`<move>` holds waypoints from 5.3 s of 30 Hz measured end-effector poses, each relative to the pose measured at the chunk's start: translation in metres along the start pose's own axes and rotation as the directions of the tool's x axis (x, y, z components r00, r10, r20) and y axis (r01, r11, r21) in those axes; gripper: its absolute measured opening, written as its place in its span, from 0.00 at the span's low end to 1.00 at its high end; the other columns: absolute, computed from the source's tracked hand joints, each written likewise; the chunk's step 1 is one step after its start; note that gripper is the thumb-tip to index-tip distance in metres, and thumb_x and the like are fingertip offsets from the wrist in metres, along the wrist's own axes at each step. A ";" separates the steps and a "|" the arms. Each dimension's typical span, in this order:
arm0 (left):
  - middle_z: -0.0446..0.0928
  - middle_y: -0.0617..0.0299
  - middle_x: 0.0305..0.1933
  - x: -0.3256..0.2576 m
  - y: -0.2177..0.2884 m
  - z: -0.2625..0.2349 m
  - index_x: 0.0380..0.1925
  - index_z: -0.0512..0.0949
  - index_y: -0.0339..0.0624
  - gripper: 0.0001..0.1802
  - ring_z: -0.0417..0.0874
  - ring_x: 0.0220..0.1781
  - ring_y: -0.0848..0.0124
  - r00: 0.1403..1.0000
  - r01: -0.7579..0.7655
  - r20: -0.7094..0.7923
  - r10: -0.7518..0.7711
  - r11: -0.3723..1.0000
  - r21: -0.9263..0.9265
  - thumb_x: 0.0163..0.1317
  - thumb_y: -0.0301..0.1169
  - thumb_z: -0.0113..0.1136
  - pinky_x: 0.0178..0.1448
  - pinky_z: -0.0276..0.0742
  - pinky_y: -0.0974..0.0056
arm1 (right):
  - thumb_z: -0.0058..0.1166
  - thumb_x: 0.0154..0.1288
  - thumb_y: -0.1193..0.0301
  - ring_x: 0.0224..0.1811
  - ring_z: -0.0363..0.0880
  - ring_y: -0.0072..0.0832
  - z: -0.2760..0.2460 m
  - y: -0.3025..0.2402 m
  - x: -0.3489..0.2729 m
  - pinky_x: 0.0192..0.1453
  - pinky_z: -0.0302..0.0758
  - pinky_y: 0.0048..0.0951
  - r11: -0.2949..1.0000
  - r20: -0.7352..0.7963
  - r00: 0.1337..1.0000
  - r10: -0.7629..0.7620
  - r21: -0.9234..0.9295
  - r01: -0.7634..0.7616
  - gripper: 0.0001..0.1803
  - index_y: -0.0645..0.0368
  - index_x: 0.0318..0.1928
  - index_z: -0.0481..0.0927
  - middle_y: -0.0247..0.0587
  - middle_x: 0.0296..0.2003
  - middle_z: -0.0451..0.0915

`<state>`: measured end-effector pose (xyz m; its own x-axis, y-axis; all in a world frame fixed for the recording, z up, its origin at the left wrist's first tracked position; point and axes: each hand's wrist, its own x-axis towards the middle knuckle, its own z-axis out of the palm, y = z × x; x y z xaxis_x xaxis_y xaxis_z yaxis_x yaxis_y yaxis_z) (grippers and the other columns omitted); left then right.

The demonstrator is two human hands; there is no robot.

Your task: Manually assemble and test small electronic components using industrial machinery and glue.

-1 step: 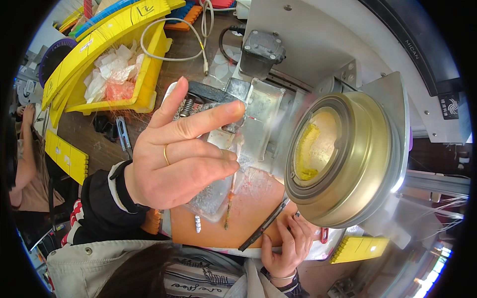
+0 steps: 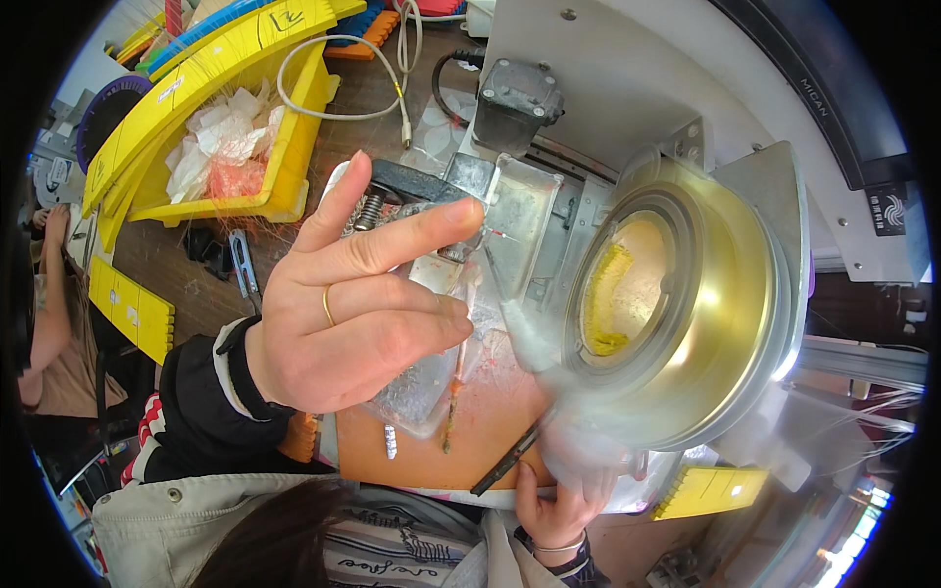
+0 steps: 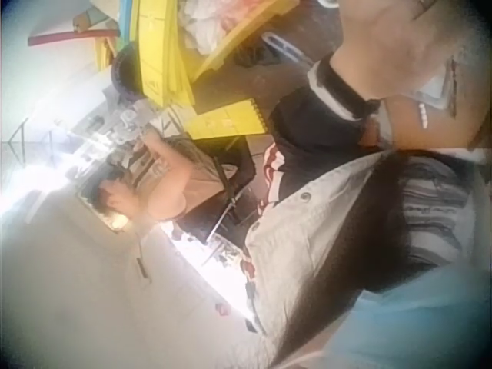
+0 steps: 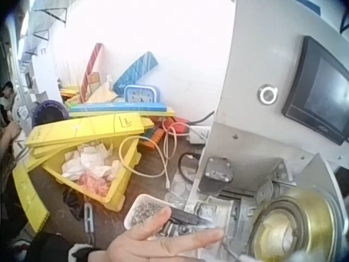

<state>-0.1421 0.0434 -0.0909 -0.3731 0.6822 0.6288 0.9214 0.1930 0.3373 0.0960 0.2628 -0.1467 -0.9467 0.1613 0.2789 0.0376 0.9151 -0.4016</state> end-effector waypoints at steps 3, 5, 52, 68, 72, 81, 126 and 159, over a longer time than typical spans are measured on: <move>0.87 0.68 0.34 0.001 0.000 0.000 0.32 0.86 0.46 0.07 0.83 0.65 0.55 1.000 -0.003 -0.001 0.003 1.000 0.002 0.52 0.24 0.68 0.84 0.44 0.38 | 0.69 0.51 0.69 0.57 0.80 0.51 0.001 0.000 0.000 0.65 0.73 0.50 1.000 -0.006 1.000 0.005 -0.006 -0.005 0.23 0.61 0.49 0.85 0.49 0.52 0.81; 0.87 0.68 0.33 0.000 0.000 0.000 0.32 0.86 0.46 0.07 0.83 0.65 0.55 1.000 0.000 0.001 0.000 1.000 0.005 0.52 0.24 0.68 0.84 0.43 0.38 | 0.68 0.51 0.70 0.57 0.80 0.51 0.002 0.001 0.000 0.65 0.73 0.50 1.000 -0.013 1.000 0.013 0.010 -0.013 0.22 0.61 0.49 0.85 0.49 0.52 0.82; 0.83 0.65 0.32 0.000 0.000 0.001 0.33 0.84 0.45 0.07 0.80 0.68 0.54 0.998 -0.036 -0.060 0.034 0.999 -0.023 0.55 0.21 0.64 0.83 0.48 0.42 | 0.61 0.53 0.78 0.53 0.79 0.51 -0.002 0.002 -0.007 0.63 0.72 0.47 0.990 -0.126 0.989 -0.081 0.104 0.094 0.18 0.66 0.47 0.82 0.54 0.48 0.82; 0.84 0.59 0.36 0.005 0.001 0.004 0.34 0.82 0.41 0.07 0.79 0.69 0.53 0.992 -0.077 -0.100 0.082 0.995 0.059 0.58 0.17 0.62 0.79 0.57 0.42 | 0.62 0.70 0.60 0.43 0.68 0.28 -0.122 -0.138 0.027 0.50 0.65 0.36 -0.022 -0.182 0.978 -0.103 0.983 0.181 0.06 0.35 0.40 0.91 0.25 0.42 0.75; 0.84 0.61 0.37 0.004 0.002 0.005 0.32 0.82 0.43 0.06 0.81 0.67 0.59 0.990 -0.079 -0.110 0.086 0.994 0.070 0.57 0.19 0.65 0.78 0.60 0.44 | 0.58 0.72 0.60 0.41 0.68 0.26 -0.088 -0.136 0.032 0.48 0.65 0.34 -0.131 -0.314 0.934 -0.168 0.947 0.295 0.08 0.35 0.38 0.90 0.24 0.39 0.75; 0.82 0.59 0.34 0.001 -0.001 0.003 0.35 0.83 0.41 0.07 0.78 0.71 0.49 0.992 -0.076 -0.094 0.079 0.996 0.037 0.60 0.17 0.62 0.80 0.54 0.40 | 0.58 0.73 0.56 0.41 0.69 0.26 -0.074 -0.145 0.031 0.50 0.65 0.32 -0.088 -0.449 0.893 -0.038 0.891 0.445 0.09 0.36 0.40 0.90 0.25 0.40 0.75; 0.81 0.58 0.33 0.002 0.001 0.003 0.34 0.82 0.40 0.07 0.78 0.70 0.50 0.991 -0.073 -0.107 0.075 0.997 0.018 0.58 0.16 0.63 0.80 0.55 0.40 | 0.60 0.72 0.60 0.45 0.71 0.30 -0.125 -0.130 0.025 0.53 0.66 0.39 -0.003 -0.091 0.961 -0.261 0.996 0.093 0.08 0.37 0.39 0.92 0.25 0.43 0.74; 0.82 0.58 0.37 0.001 0.002 -0.001 0.35 0.82 0.41 0.07 0.78 0.70 0.53 0.996 -0.064 -0.063 0.068 0.995 0.076 0.59 0.17 0.62 0.79 0.57 0.41 | 0.55 0.70 0.73 0.26 0.82 0.30 -0.026 -0.038 0.021 0.31 0.76 0.31 0.837 0.296 0.899 0.322 0.355 -0.416 0.10 0.60 0.50 0.80 0.39 0.27 0.83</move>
<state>-0.1409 0.0436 -0.0887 -0.3154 0.6484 0.6929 0.9488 0.2020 0.2428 0.0827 0.2410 -0.1032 -0.9340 0.3302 -0.1363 0.3120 0.5680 -0.7616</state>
